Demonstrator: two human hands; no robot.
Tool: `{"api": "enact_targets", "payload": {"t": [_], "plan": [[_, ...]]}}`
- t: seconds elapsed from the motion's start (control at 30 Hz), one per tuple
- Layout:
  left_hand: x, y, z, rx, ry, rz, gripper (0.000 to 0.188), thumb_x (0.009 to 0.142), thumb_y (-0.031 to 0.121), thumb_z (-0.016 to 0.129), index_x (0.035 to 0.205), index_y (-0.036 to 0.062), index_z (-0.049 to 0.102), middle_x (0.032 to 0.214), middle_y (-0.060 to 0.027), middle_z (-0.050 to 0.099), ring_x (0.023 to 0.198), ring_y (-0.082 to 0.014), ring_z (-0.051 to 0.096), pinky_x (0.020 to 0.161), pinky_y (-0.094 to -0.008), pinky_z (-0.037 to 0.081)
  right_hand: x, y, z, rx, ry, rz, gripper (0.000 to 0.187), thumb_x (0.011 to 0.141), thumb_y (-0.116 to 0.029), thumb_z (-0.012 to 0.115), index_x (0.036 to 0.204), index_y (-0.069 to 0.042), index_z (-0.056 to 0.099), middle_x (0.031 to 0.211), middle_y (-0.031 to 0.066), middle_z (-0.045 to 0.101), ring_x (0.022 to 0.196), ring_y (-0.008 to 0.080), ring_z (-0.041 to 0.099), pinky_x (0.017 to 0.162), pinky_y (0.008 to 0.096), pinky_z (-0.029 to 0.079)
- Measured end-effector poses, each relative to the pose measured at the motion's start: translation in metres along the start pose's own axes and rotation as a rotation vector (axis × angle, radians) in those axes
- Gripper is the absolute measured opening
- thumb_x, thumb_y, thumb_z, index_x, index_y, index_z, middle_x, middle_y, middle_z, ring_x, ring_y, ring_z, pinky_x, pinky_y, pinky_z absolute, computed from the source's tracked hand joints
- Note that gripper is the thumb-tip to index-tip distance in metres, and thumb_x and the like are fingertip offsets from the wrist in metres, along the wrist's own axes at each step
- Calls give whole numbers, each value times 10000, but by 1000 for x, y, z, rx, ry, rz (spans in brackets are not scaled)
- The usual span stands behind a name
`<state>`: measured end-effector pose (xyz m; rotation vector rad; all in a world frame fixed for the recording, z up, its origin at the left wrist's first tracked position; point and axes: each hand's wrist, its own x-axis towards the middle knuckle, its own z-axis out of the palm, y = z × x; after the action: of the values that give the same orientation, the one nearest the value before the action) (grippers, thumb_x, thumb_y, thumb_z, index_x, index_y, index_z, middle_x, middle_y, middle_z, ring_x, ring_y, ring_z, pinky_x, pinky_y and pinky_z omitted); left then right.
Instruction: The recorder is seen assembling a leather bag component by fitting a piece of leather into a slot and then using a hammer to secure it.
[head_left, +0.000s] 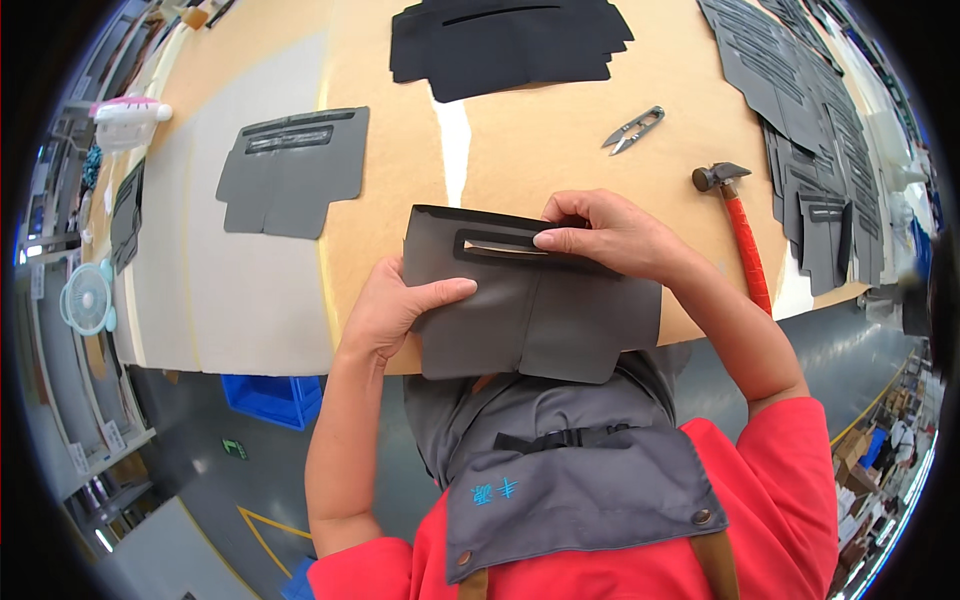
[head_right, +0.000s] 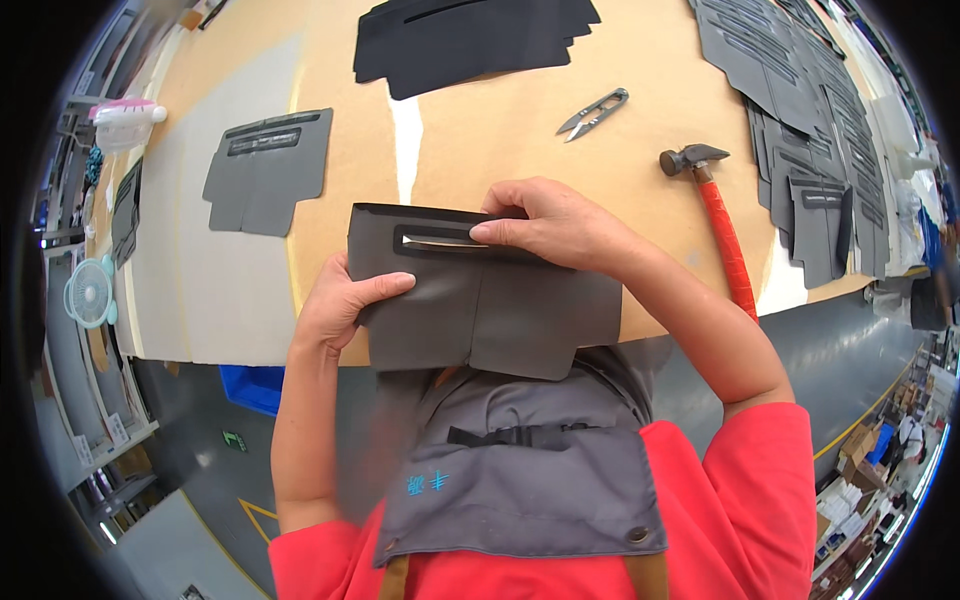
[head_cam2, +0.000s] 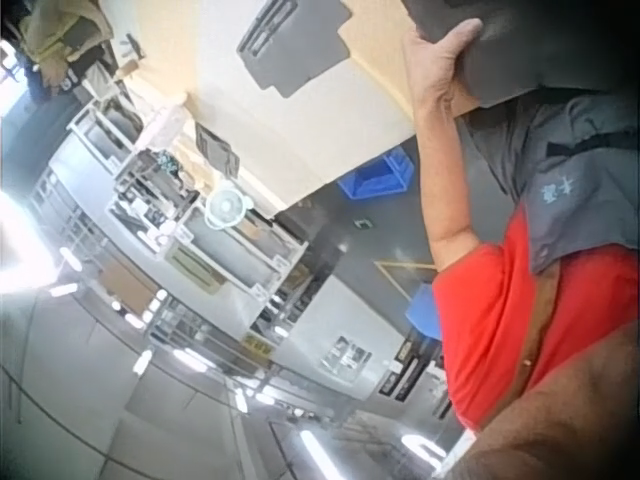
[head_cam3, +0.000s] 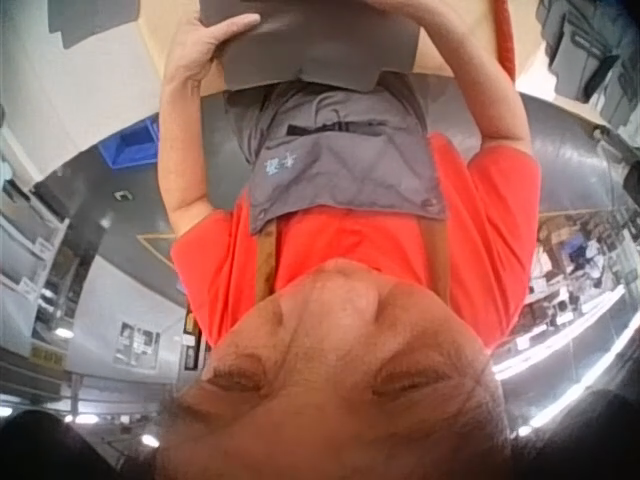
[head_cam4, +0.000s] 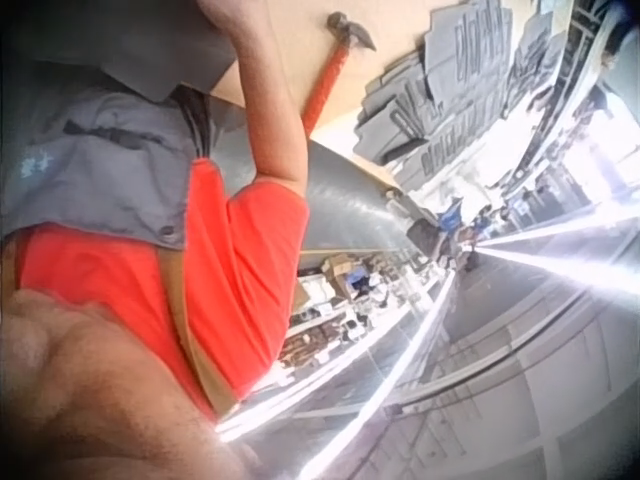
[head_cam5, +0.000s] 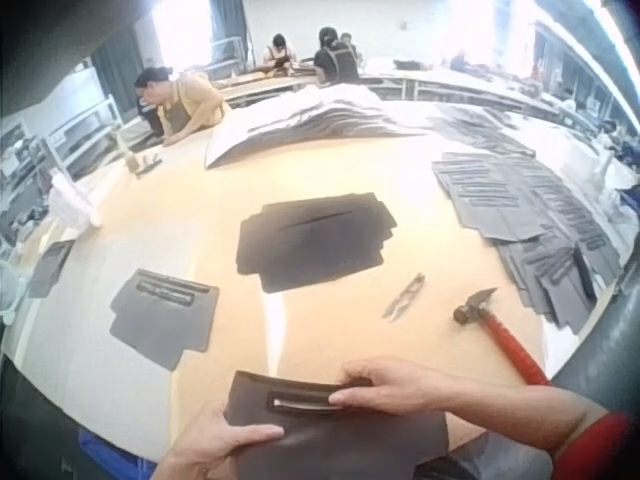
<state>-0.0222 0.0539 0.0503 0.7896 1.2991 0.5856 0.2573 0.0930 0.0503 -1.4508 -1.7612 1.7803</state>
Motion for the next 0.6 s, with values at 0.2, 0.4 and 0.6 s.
{"api": "enact_targets", "payload": {"t": [0.2,0.4,0.6], "plan": [[12,9,12,-60,-79,-106,438,794,36,861,1193,-12,688,1106,-118,740,974,-186,722,869,-322,594,1,12,14,-492,600,-604,190,913,-206,761,1000,-62,672,890,72,685,931,249,607,878,370,460],[12,10,9,44,-39,-57,487,798,135,878,1215,-24,684,1095,-112,740,976,-173,710,856,-312,575,5,9,30,-450,255,-431,139,920,-234,760,978,-125,697,923,2,689,945,211,594,940,356,393],[14,-1,15,586,341,430,305,878,91,809,1148,0,701,959,-17,704,807,-80,635,719,-237,533,13,22,37,-550,357,-506,118,880,-188,753,926,-121,667,907,48,669,911,245,625,860,405,420]]}}
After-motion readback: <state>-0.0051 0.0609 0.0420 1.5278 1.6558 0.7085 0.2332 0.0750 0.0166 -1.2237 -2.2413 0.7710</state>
